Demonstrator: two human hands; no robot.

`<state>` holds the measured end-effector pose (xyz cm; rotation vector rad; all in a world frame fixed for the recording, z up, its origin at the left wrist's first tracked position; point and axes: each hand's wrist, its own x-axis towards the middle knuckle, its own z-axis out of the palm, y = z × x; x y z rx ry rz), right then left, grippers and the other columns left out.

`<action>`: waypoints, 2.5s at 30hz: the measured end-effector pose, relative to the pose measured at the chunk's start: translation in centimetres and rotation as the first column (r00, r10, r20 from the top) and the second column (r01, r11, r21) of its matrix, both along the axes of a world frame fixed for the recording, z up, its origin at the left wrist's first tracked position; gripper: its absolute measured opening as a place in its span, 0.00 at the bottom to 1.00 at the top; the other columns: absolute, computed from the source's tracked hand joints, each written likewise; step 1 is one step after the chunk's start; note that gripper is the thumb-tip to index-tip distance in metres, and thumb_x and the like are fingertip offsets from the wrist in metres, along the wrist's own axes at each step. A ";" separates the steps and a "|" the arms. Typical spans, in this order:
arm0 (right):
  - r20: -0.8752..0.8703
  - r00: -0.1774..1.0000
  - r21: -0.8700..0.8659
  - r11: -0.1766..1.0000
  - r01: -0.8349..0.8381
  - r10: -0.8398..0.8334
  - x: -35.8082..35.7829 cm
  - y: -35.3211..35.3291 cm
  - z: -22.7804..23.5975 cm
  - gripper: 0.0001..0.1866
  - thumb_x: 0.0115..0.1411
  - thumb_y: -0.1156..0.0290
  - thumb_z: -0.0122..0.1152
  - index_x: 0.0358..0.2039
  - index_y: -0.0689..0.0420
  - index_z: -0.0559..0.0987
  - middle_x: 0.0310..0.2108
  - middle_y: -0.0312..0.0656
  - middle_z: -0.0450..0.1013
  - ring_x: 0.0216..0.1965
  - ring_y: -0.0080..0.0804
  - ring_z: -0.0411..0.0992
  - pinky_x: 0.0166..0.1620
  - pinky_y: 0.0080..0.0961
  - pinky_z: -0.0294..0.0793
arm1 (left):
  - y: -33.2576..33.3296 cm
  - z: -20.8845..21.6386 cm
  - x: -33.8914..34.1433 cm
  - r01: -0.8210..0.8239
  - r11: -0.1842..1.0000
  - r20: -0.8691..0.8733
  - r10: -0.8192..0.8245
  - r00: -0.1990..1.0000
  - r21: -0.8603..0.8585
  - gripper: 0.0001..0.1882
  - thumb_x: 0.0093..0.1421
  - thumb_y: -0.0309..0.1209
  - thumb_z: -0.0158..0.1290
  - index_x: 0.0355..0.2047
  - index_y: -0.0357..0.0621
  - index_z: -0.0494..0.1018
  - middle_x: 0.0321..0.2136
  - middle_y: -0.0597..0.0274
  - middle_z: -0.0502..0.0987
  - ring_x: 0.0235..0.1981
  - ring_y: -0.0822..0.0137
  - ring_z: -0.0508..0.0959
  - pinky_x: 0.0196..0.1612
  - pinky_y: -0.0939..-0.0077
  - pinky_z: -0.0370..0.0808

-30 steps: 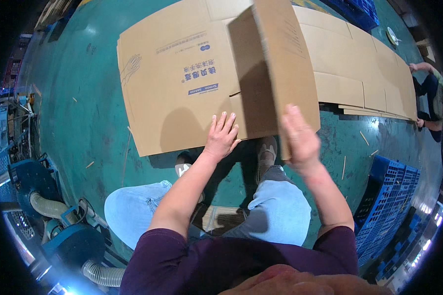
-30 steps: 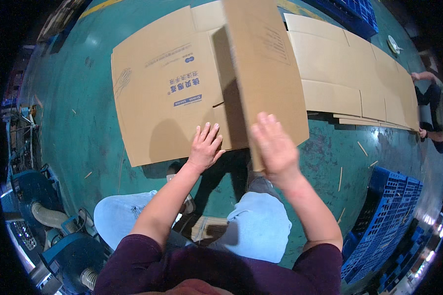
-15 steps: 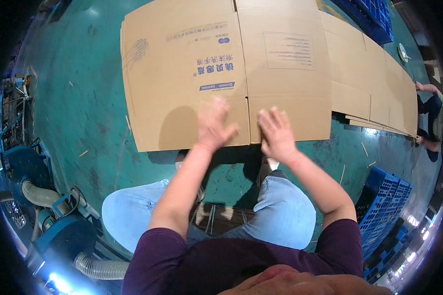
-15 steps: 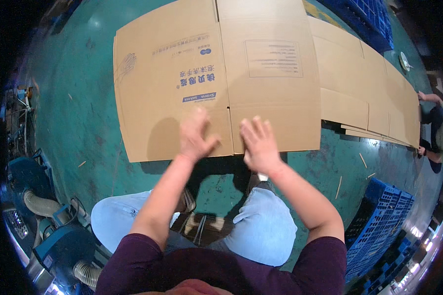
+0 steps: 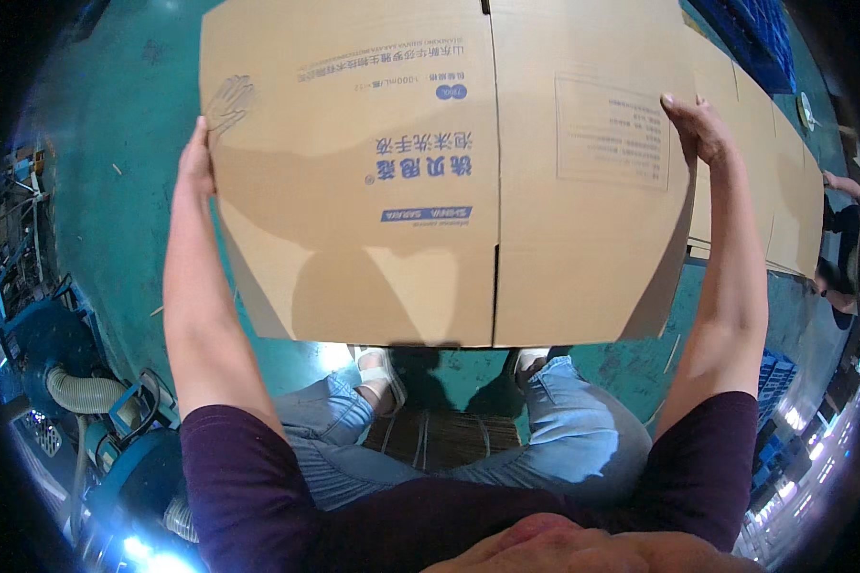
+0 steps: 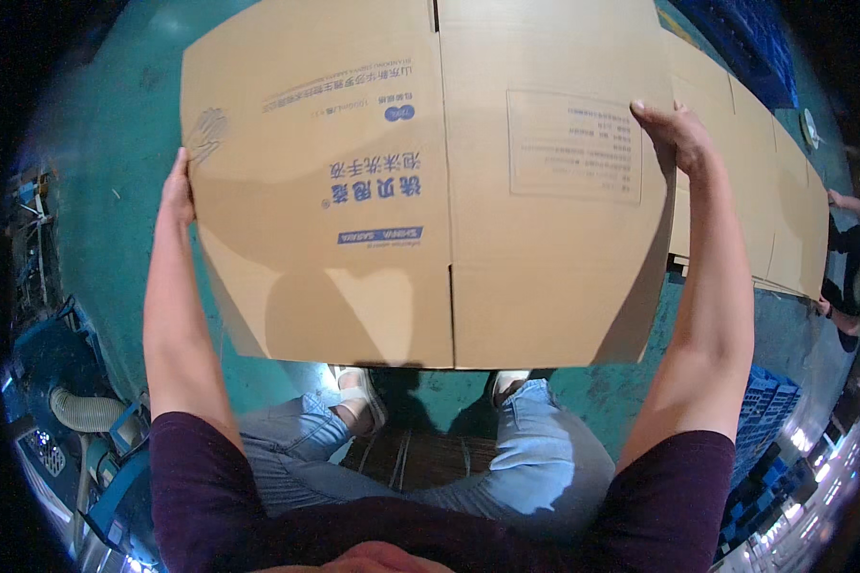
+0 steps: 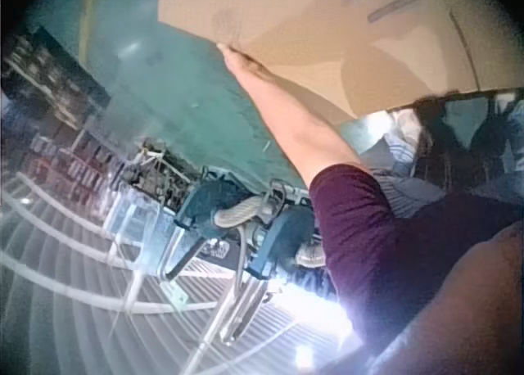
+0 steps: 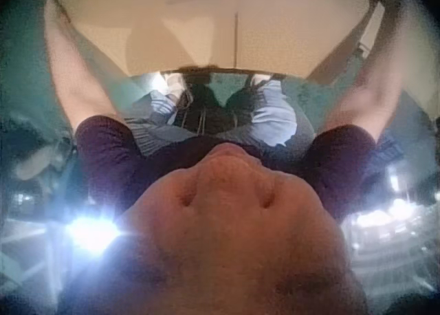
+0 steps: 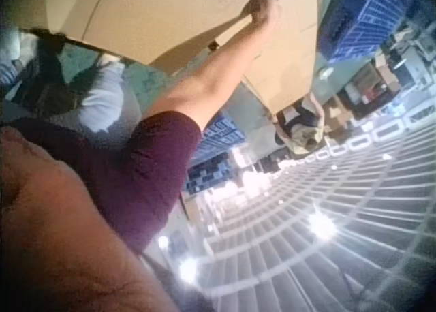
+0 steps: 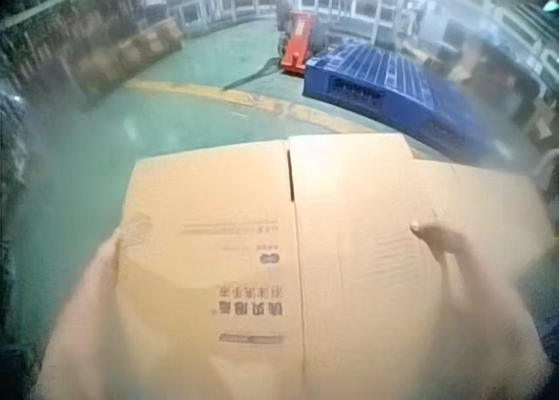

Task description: The person sits on the floor and folds flat cardboard sheets along pre-scored lines into box shapes. They repeatedly pick up sheets, fold the side flaps, and place the folded boxes into a stack.

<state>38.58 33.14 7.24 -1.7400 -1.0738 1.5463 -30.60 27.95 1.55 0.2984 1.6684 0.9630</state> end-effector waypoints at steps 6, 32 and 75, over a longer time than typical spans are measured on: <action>0.286 0.945 0.160 0.980 0.119 -0.162 -3.5 -2.2 -1.3 0.37 0.39 0.59 0.75 0.47 0.67 0.71 0.39 0.49 0.74 0.40 0.34 0.74 0.46 0.27 0.72 | 1.6 -2.0 -1.5 -0.072 0.988 -0.553 -0.016 0.833 -0.137 0.36 0.62 0.59 0.37 0.50 0.37 0.71 0.49 0.53 0.74 0.48 0.56 0.74 0.50 0.62 0.70; 0.657 0.631 0.382 0.903 0.195 -0.414 -5.2 -2.3 -3.0 0.50 0.33 0.36 0.70 0.44 0.71 0.74 0.43 0.59 0.74 0.46 0.46 0.73 0.51 0.34 0.68 | 10.9 -1.9 -4.6 0.149 0.989 -0.631 -0.130 0.765 -0.023 0.25 0.62 0.49 0.42 0.38 0.39 0.75 0.38 0.48 0.78 0.40 0.51 0.77 0.42 0.61 0.70; 0.986 -0.164 0.010 0.999 -0.030 -0.015 10.8 -19.5 -21.0 0.27 0.60 0.70 0.46 0.61 0.50 0.60 0.65 0.44 0.51 0.66 0.47 0.47 0.62 0.48 0.51 | -26.9 2.2 30.7 0.991 0.081 -0.925 -0.374 -0.069 -0.106 0.33 0.46 0.29 0.62 0.54 0.37 0.67 0.58 0.45 0.63 0.61 0.43 0.60 0.61 0.55 0.60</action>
